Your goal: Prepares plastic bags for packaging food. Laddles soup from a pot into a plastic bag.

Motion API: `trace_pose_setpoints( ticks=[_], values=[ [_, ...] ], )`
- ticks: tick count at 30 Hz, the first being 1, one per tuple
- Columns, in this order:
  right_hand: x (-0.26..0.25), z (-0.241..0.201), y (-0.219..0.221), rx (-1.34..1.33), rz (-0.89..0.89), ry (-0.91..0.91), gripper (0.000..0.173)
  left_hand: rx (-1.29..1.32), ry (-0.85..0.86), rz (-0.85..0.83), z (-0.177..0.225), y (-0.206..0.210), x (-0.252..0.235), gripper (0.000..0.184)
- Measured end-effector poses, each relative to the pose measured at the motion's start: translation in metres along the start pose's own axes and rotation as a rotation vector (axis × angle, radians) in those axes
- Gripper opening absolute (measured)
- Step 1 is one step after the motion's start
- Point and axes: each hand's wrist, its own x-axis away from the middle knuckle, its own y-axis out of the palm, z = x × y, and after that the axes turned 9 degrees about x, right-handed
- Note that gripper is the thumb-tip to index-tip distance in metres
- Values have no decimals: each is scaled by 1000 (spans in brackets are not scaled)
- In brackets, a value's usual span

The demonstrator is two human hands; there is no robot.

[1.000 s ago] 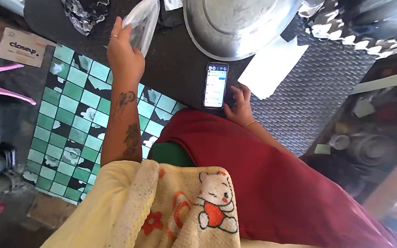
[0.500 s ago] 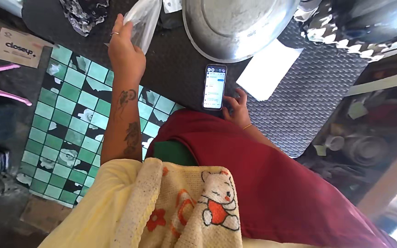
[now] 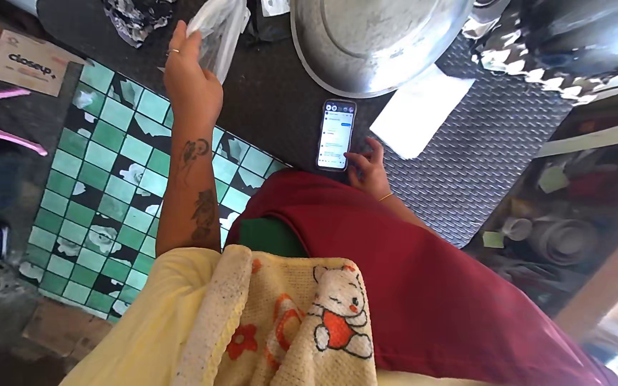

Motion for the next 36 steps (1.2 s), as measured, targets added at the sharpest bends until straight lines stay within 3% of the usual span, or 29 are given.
trace_pose_setpoints(
  ticks=[36],
  values=[
    [-2,-2,-3,9,-5,11,30,25,-6,51,-13,-5,3,57]
  ],
)
